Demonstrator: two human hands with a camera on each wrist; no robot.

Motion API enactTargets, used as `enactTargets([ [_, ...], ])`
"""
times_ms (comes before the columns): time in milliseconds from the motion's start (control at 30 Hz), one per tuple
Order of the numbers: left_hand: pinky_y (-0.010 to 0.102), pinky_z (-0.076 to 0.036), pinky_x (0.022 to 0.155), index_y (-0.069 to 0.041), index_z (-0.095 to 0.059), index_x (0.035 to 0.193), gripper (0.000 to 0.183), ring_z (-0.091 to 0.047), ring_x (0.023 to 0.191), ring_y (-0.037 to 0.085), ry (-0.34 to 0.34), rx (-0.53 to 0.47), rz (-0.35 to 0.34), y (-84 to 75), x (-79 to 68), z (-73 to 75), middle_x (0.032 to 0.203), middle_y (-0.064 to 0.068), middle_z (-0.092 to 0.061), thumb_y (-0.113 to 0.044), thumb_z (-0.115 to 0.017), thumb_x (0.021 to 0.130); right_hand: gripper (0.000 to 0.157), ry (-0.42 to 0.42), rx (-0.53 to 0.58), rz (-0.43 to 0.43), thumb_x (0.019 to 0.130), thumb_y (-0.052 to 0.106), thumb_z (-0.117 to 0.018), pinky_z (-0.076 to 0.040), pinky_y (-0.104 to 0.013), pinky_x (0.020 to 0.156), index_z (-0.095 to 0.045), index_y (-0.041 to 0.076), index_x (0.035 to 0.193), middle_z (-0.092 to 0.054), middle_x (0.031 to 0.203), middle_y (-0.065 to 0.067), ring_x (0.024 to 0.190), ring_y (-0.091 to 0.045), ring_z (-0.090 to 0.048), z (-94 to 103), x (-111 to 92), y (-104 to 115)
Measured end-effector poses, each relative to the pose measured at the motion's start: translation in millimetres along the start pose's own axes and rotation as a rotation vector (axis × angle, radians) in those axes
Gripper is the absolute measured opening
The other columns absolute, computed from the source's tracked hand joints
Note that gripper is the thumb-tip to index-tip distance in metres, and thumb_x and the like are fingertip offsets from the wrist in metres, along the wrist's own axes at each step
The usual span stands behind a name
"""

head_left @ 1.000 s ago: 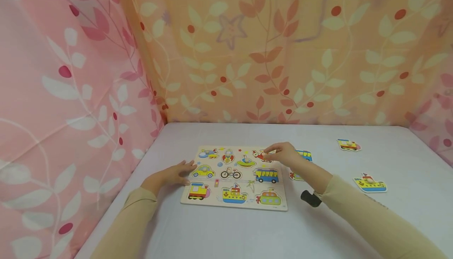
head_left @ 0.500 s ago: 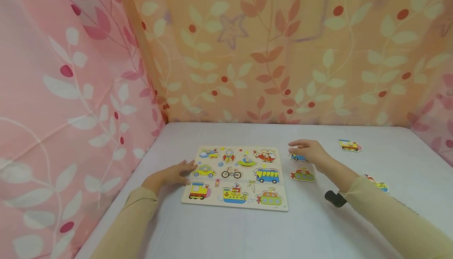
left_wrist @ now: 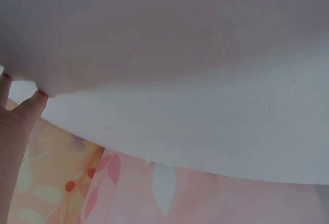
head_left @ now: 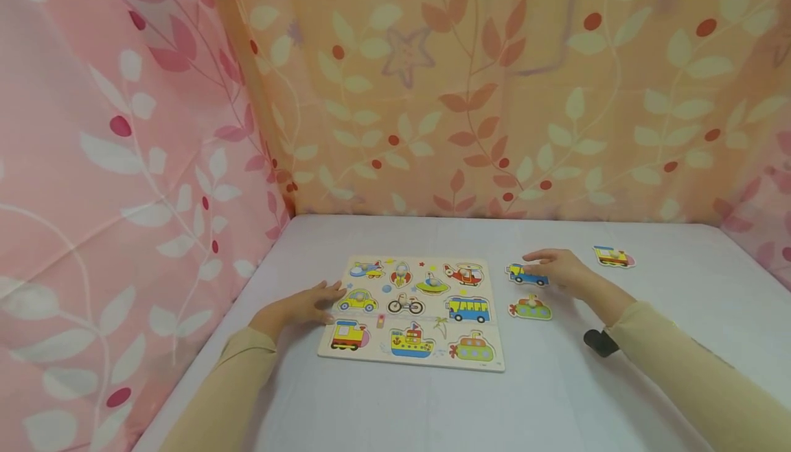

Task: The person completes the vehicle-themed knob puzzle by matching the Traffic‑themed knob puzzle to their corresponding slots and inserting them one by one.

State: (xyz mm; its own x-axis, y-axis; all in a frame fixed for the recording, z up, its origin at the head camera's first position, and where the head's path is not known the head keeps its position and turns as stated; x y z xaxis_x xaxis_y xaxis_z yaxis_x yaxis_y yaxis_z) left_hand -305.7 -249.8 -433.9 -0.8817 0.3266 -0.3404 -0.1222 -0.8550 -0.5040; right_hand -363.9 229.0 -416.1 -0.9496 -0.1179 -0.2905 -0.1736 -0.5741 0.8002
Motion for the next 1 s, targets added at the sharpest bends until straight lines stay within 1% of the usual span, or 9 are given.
enactTargets([
  [100, 0.063, -0.007, 0.112, -0.018, -0.042, 0.149, 0.066, -0.004, 0.147, 0.035, -0.005, -0.008, 0.011, 1.8, 0.3, -1.4, 0.160, 0.006, -0.023, -0.019, -0.070, 0.089, 0.061, 0.021, -0.019, -0.043, 0.090, 0.030, -0.070, -0.041, -0.052, 0.093, -0.048, 0.002, 0.140, -0.030, 0.146, -0.033, 0.123, -0.044, -0.035, 4.4, 7, -10],
  [167, 0.063, -0.007, 0.112, -0.019, -0.042, 0.149, 0.066, -0.005, 0.147, 0.035, -0.008, -0.010, 0.011, 2.0, 0.2, -2.1, 0.160, 0.006, -0.023, -0.019, -0.070, 0.089, 0.063, 0.038, -0.041, -0.068, 0.090, 0.032, -0.070, -0.042, -0.045, 0.085, -0.048, 0.003, 0.141, -0.029, 0.147, -0.032, 0.118, -0.042, -0.036, 7.3, 10, -16],
  [267, 0.063, -0.008, 0.112, -0.021, -0.042, 0.148, 0.065, -0.005, 0.148, 0.034, -0.012, -0.023, 0.022, 2.5, 0.2, -3.3, 0.160, 0.004, -0.023, -0.019, -0.070, 0.089, 0.065, 0.059, -0.084, -0.107, 0.089, 0.036, -0.070, -0.042, -0.041, 0.082, -0.048, 0.005, 0.142, -0.026, 0.148, -0.032, 0.114, -0.041, -0.037, 11.4, 15, -22],
  [333, 0.063, -0.008, 0.112, -0.021, -0.042, 0.148, 0.066, -0.005, 0.148, 0.034, -0.010, -0.024, 0.024, 1.8, -0.4, -4.1, 0.160, 0.004, -0.023, -0.019, -0.070, 0.089, 0.065, 0.072, -0.116, -0.127, 0.088, 0.038, -0.070, -0.043, -0.043, 0.084, -0.049, 0.007, 0.141, -0.024, 0.150, -0.031, 0.115, -0.042, -0.037, 13.0, 17, -24],
  [400, 0.064, -0.007, 0.112, -0.022, -0.042, 0.148, 0.066, -0.005, 0.148, 0.033, -0.011, -0.030, 0.032, 1.6, -0.8, -4.2, 0.160, 0.004, -0.023, -0.019, -0.070, 0.089, 0.063, 0.078, -0.134, -0.141, 0.087, 0.038, -0.071, -0.042, -0.045, 0.087, -0.052, 0.008, 0.139, -0.026, 0.149, -0.031, 0.115, -0.042, -0.038, 13.7, 19, -24],
  [567, 0.063, -0.008, 0.113, -0.020, -0.042, 0.149, 0.066, -0.005, 0.148, 0.034, -0.010, -0.008, 0.022, 2.3, -0.2, -3.3, 0.160, 0.004, -0.023, -0.019, -0.070, 0.089, 0.049, 0.069, -0.148, -0.168, 0.088, 0.029, -0.072, -0.041, -0.044, 0.085, -0.061, 0.006, 0.129, -0.040, 0.141, -0.028, 0.110, -0.039, -0.041, 12.3, 25, -24],
  [700, 0.063, -0.009, 0.113, -0.020, -0.041, 0.149, 0.067, -0.005, 0.147, 0.035, -0.005, 0.008, 0.012, 3.7, 0.7, -2.9, 0.160, 0.006, -0.023, -0.020, -0.070, 0.089, 0.042, 0.040, -0.151, -0.177, 0.088, 0.023, -0.071, -0.041, -0.042, 0.082, -0.063, 0.001, 0.123, -0.048, 0.131, -0.026, 0.104, -0.035, -0.043, 10.4, 32, -25],
  [900, 0.063, -0.009, 0.112, -0.019, -0.040, 0.149, 0.067, -0.005, 0.147, 0.036, 0.003, 0.016, 0.008, 5.0, 1.3, -2.0, 0.160, 0.007, -0.022, -0.020, -0.069, 0.090, 0.042, 0.000, -0.107, -0.209, 0.090, 0.021, -0.070, -0.041, -0.049, 0.095, -0.061, -0.001, 0.124, -0.049, 0.130, -0.026, 0.108, -0.036, -0.044, 7.4, 32, -26],
  [1000, 0.063, -0.009, 0.112, -0.019, -0.040, 0.149, 0.066, -0.005, 0.147, 0.036, 0.005, 0.010, -0.003, 3.8, 0.8, -1.3, 0.160, 0.008, -0.021, -0.020, -0.069, 0.090, 0.044, -0.006, -0.114, -0.219, 0.090, 0.022, -0.070, -0.043, -0.046, 0.092, -0.059, -0.002, 0.126, -0.048, 0.130, -0.026, 0.107, -0.035, -0.044, 8.5, 27, -24],
])
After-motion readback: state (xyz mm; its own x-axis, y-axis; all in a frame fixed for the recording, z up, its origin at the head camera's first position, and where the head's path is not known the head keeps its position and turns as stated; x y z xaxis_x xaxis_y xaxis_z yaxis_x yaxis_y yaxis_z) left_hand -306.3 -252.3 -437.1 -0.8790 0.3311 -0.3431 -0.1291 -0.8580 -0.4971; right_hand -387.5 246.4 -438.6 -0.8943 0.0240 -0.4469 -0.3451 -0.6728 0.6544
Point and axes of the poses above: each hand's wrist, its own x-axis towards the middle knuckle, its own z-axis out of the back of the hand, y = z × x, the point moved 6 cm from there along x, towards the middle knuckle
